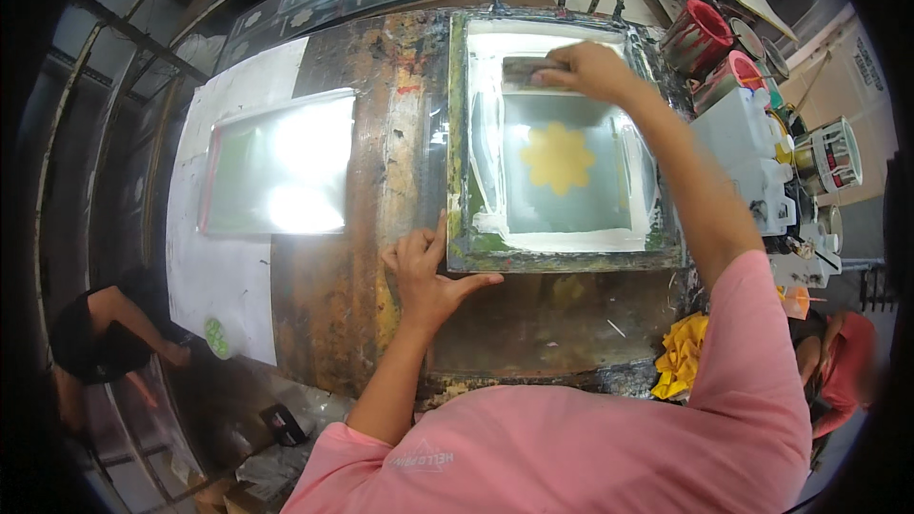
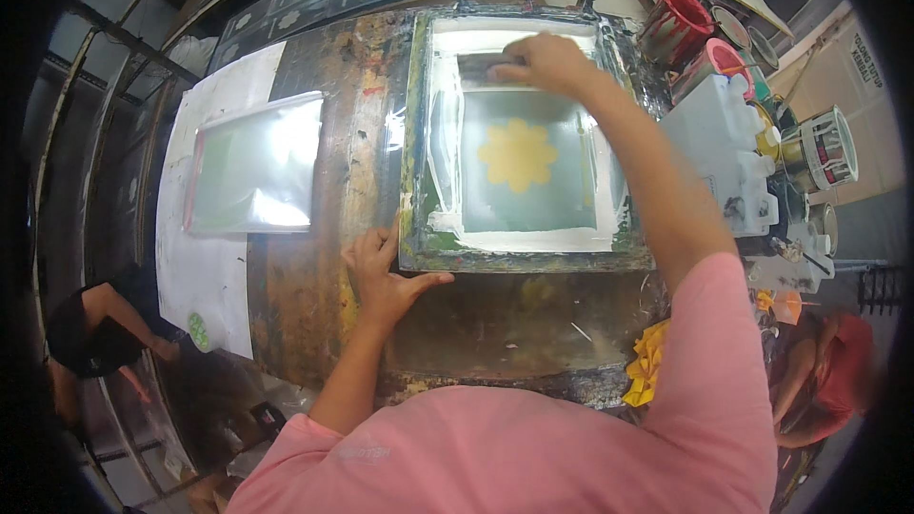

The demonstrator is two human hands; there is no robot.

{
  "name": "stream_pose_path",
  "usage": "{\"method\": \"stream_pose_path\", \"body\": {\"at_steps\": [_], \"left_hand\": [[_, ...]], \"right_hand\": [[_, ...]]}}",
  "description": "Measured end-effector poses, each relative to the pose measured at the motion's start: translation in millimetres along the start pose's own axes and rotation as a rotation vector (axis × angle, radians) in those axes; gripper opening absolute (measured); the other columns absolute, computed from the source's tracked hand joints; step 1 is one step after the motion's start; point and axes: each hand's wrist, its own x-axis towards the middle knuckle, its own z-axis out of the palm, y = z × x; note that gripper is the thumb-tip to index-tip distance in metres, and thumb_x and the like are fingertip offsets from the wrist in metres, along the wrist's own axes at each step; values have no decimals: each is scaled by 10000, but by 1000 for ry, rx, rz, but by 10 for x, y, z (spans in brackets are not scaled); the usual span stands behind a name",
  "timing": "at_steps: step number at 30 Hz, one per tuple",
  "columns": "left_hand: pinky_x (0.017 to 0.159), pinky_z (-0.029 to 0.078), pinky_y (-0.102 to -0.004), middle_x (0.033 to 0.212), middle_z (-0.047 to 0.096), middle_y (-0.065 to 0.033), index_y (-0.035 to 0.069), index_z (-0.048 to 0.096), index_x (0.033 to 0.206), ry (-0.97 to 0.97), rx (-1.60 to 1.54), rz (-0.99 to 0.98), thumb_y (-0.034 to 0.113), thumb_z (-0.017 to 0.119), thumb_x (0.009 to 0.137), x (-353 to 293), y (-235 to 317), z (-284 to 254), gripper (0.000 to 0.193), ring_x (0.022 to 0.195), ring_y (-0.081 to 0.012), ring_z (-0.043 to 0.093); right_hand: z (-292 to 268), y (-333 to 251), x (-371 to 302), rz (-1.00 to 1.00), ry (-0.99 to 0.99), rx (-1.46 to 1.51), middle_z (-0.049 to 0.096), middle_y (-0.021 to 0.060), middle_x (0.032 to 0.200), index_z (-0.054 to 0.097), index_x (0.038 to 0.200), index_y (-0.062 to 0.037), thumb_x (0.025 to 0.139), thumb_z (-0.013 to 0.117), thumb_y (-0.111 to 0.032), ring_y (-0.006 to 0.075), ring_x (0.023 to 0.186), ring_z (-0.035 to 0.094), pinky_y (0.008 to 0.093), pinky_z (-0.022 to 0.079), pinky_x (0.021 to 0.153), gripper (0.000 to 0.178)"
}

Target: The person repeatedly applies ink to a screen-printing frame and uses a squeegee to pull the ink across the mesh onto a sheet below. The person lifts the frame, repositions it, and repeats the squeegee stroke multiple times. Another person works at a nearby station in the background.

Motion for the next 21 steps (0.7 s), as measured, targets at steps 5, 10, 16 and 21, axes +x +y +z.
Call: {"method": "stream_pose_path", "body": {"at_steps": [5,10,16,21], "left_hand": [[899,355,-405,872,564,-47,4,546,1553,90,-195,4,735,871,668,-108,-9,170,1194,903,-244,513],[889,367,-412,877,576,-54,-13,523,1561,110,-165,21,692,868,727,-178,-42,243,1145,877,-245,496],[893,378,-421,871,578,-73,-41,524,1546,125,-189,44,661,879,748,-157,-58,252,1121,875,-258,500],[903,468,-412,961,660,-118,-65,537,1522,118,-324,-73,509,901,843,-27,208,49,961,972,-260,577]], "right_hand": [[241,254,300,-151,398,-156,736,120,988,751,1121,-133,993,640,-592,344,969,725,500,559,786,489],[583,27,-234,-112,416,-170,696,97,994,730,1073,-155,994,628,-582,330,958,713,501,577,768,445],[533,-1085,-1795,5,254,-127,661,104,951,677,1053,-119,972,698,-501,338,904,693,480,559,740,391],[145,-1433,-2166,-51,291,-38,652,128,970,616,1037,-73,977,710,-435,367,947,674,491,550,758,380]]}}
